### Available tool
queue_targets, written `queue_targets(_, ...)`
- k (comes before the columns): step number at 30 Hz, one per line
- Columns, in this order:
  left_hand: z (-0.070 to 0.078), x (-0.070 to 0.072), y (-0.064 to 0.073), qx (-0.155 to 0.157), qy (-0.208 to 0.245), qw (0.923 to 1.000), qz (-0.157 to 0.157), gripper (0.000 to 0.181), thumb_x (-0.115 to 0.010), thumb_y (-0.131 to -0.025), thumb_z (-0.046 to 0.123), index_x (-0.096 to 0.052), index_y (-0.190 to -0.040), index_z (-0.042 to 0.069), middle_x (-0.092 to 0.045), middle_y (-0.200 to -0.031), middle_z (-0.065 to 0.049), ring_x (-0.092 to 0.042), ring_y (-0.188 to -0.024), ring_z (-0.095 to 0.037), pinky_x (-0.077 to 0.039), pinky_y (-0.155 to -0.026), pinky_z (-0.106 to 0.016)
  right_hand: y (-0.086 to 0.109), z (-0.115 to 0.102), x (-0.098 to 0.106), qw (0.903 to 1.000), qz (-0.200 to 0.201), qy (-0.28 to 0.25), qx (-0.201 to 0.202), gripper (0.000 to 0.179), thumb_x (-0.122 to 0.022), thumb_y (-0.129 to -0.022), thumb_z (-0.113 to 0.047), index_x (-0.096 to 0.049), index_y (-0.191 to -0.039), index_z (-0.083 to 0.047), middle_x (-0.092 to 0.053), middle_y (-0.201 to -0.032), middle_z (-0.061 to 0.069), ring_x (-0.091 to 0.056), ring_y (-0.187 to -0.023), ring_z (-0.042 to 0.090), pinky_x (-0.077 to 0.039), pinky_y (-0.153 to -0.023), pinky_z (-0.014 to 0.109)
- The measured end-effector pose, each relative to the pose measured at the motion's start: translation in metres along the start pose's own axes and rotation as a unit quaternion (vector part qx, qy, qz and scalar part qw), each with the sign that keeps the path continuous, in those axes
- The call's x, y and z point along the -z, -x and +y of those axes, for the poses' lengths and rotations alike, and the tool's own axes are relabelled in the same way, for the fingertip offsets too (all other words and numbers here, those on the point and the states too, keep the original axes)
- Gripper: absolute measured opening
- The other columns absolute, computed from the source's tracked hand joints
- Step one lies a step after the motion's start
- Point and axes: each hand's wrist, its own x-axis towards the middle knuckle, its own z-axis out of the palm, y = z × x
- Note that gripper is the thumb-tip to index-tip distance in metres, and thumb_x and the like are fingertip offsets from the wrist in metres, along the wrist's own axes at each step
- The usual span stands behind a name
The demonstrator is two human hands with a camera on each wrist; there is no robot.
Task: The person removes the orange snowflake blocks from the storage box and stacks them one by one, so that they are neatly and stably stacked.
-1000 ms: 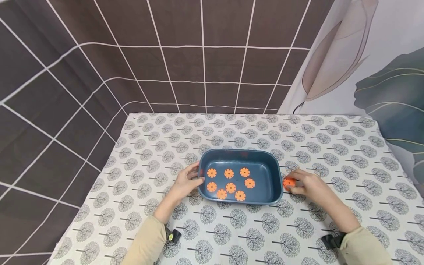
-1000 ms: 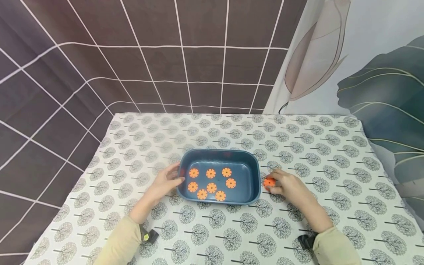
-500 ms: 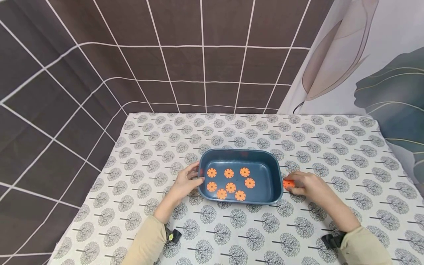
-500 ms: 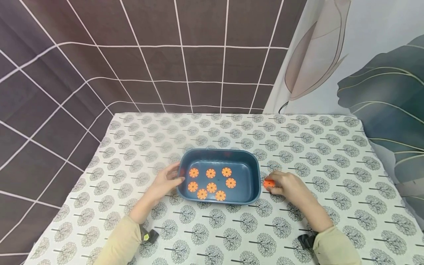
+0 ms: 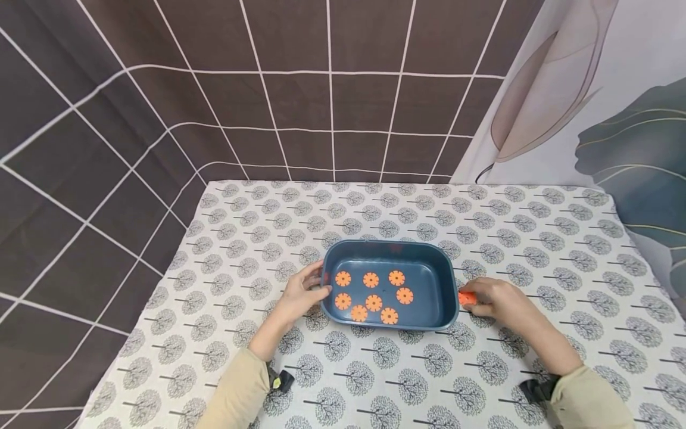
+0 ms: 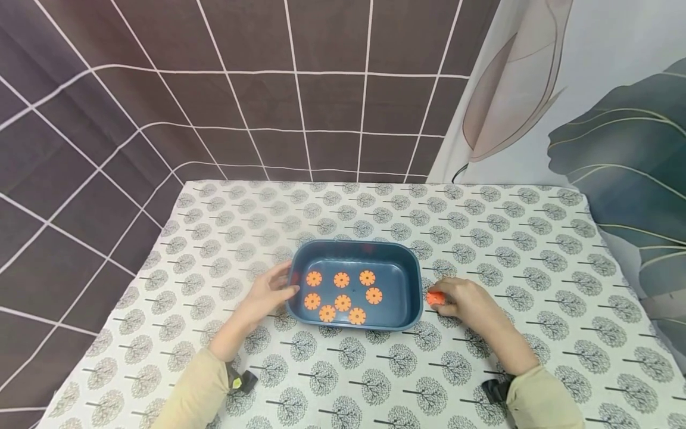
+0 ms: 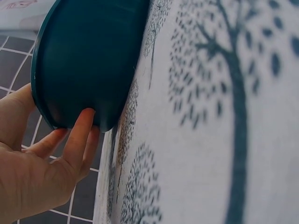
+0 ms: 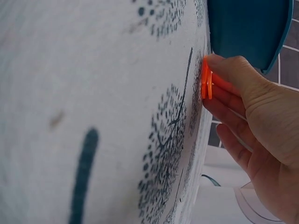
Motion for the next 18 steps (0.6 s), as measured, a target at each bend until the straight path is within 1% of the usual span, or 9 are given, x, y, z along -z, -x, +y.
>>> queue_targets(5,-0.0002,0.0001,-0.0002,0.004,-0.006,1.0,0.004,0.068,-0.066,-0.079,0.004,-0.039,-0.141,0.011,-0.048,-0.134,-0.016,-0.049,-0.119,-0.031,-0.056,-0.083,-0.034,-0.0006,0.0015,-0.0032,0.9995,0.02,0.009,0.023,0.039,-0.083,-0.06,-0.013,-0.069,-0.095,-0.006,-0.069,-0.094,0.007,-0.065,-0.082,0.024,-0.057,-0.074,0.043)
queue_targets(9,-0.0003,-0.0002,0.0,0.008,-0.005,0.9999,0.005,0.068,-0.065,-0.079,0.003,-0.039,-0.141,0.012,-0.048,-0.134,-0.015,-0.049,-0.119,-0.031,-0.056,-0.083,-0.033,-0.0013,0.0029,-0.0061,0.9986,0.032,0.018,0.038,0.039,-0.084,-0.059,-0.017,-0.069,-0.093,-0.006,-0.068,-0.092,0.004,-0.065,-0.08,0.021,-0.058,-0.071,0.04)
queue_targets(13,-0.0001,-0.0007,0.0002,0.006,-0.004,1.0,0.005,0.068,-0.065,-0.079,0.003,-0.039,-0.141,0.011,-0.048,-0.134,-0.016,-0.049,-0.119,-0.032,-0.056,-0.084,-0.034,-0.0016,0.0028,-0.0062,0.9987,0.029,0.023,0.034,0.039,-0.084,-0.059,-0.018,-0.069,-0.093,-0.008,-0.068,-0.091,0.003,-0.065,-0.079,0.021,-0.058,-0.07,0.039)
queue_targets(18,0.001,-0.0011,0.0012,0.004,-0.004,1.0,0.005,0.066,-0.065,-0.08,0.004,-0.039,-0.141,0.01,-0.047,-0.135,-0.018,-0.048,-0.12,-0.033,-0.056,-0.084,-0.034,-0.0007,0.001,-0.0032,0.9997,0.016,0.012,0.016,0.041,-0.084,-0.06,-0.018,-0.068,-0.097,-0.008,-0.069,-0.093,0.005,-0.065,-0.082,0.023,-0.057,-0.073,0.042)
